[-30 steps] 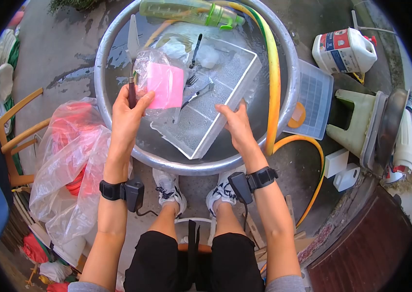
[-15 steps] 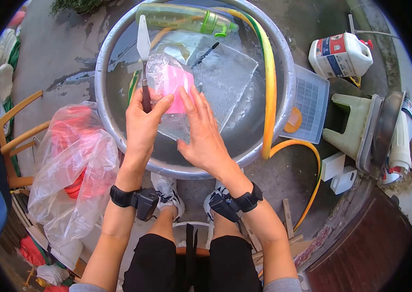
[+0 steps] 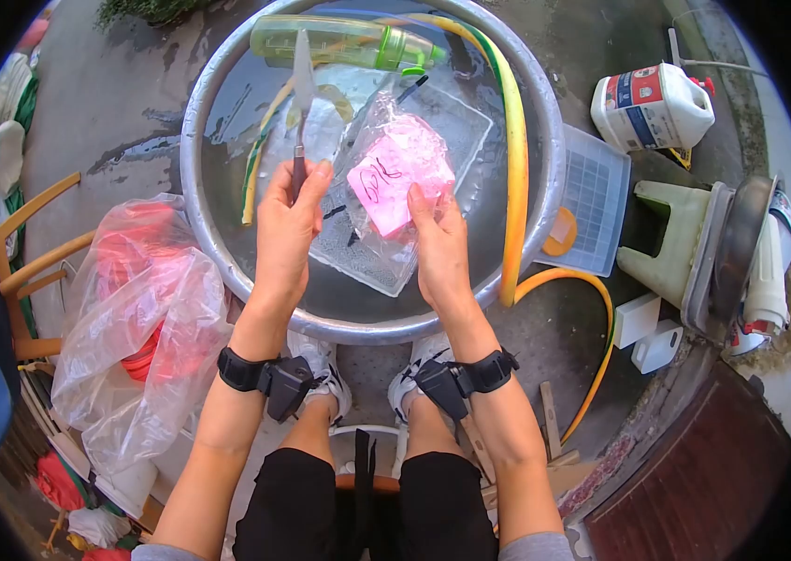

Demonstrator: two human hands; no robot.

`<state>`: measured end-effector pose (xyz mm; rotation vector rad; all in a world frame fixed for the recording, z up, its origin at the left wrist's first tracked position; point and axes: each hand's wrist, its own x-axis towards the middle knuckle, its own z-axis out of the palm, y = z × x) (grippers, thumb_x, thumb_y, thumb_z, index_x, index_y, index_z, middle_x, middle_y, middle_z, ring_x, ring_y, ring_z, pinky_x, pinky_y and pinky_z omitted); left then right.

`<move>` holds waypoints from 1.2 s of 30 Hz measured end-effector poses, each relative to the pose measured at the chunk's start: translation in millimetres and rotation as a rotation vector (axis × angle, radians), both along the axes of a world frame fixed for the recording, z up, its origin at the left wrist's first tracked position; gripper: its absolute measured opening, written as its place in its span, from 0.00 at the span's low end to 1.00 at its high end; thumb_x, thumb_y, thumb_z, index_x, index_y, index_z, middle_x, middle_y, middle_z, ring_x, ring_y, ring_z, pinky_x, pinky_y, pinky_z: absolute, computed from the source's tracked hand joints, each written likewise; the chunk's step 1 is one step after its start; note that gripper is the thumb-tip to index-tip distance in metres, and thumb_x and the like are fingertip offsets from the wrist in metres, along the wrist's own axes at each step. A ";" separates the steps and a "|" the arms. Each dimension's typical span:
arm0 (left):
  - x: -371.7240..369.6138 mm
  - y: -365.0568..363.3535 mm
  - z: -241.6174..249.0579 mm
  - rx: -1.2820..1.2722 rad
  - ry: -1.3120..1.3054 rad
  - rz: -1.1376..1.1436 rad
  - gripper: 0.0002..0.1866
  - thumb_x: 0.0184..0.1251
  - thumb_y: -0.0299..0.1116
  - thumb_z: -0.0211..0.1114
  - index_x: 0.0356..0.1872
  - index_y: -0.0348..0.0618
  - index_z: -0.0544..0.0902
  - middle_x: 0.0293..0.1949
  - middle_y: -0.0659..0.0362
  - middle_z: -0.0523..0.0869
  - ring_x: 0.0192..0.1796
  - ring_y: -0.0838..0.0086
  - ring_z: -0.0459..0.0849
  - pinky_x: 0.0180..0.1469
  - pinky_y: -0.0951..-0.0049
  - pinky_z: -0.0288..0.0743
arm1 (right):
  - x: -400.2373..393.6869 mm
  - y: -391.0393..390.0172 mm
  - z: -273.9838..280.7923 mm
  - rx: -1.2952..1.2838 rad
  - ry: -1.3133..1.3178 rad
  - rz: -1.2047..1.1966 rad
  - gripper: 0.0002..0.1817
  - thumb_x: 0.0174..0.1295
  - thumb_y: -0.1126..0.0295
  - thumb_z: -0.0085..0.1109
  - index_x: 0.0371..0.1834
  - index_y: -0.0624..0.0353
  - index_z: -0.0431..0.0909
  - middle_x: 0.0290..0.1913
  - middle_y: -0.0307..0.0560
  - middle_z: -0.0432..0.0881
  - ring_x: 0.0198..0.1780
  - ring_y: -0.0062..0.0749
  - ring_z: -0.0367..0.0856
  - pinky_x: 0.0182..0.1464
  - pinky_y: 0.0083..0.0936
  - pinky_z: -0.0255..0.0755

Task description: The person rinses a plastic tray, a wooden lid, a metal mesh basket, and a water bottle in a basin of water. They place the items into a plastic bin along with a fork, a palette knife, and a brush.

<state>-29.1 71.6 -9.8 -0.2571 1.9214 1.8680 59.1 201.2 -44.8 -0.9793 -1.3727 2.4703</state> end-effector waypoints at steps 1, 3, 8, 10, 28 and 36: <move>-0.9 -7.0 -3.7 -0.002 -0.002 -0.002 0.10 0.65 0.38 0.66 0.37 0.43 0.78 0.24 0.70 0.75 0.21 0.89 0.67 0.22 0.85 0.60 | 3.4 2.4 1.3 -0.150 -0.009 -0.018 0.18 0.71 0.68 0.50 0.61 0.62 0.68 0.55 0.44 0.78 0.52 0.26 0.78 0.54 0.27 0.73; -2.3 -21.5 -10.2 0.006 -0.123 0.016 0.10 0.68 0.39 0.64 0.40 0.44 0.80 0.24 0.71 0.74 0.21 0.89 0.66 0.21 0.84 0.58 | 7.2 4.2 4.6 -0.162 0.044 -0.031 0.19 0.71 0.65 0.50 0.62 0.60 0.67 0.56 0.44 0.77 0.54 0.27 0.77 0.56 0.30 0.73; 7.7 -27.9 -32.5 -0.003 -0.165 0.014 0.15 0.72 0.41 0.57 0.52 0.47 0.80 0.40 0.63 0.81 0.39 0.82 0.78 0.37 0.82 0.72 | 16.3 10.5 20.5 -0.394 0.061 -0.073 0.21 0.73 0.64 0.45 0.65 0.61 0.62 0.61 0.49 0.74 0.62 0.35 0.73 0.63 0.37 0.69; 9.4 -25.7 -33.8 0.054 -0.363 -0.027 0.17 0.74 0.44 0.54 0.58 0.50 0.77 0.49 0.58 0.81 0.53 0.74 0.78 0.46 0.76 0.75 | 20.8 14.1 22.7 -0.437 0.052 -0.051 0.22 0.73 0.64 0.44 0.66 0.62 0.62 0.62 0.50 0.73 0.63 0.36 0.72 0.64 0.38 0.68; 7.4 -18.7 -29.4 0.000 -0.164 -0.136 0.17 0.74 0.40 0.55 0.51 0.35 0.78 0.42 0.61 0.83 0.44 0.83 0.79 0.46 0.81 0.71 | 28.4 7.8 27.9 -0.394 0.039 0.091 0.23 0.70 0.66 0.50 0.64 0.65 0.64 0.59 0.44 0.74 0.60 0.27 0.71 0.63 0.28 0.63; 13.0 -21.2 -40.6 0.115 -0.290 -0.091 0.16 0.74 0.43 0.55 0.46 0.39 0.80 0.37 0.66 0.80 0.40 0.84 0.72 0.45 0.81 0.66 | 27.6 5.8 44.4 -0.215 0.021 0.113 0.23 0.70 0.66 0.51 0.64 0.66 0.65 0.58 0.43 0.74 0.59 0.24 0.70 0.61 0.25 0.63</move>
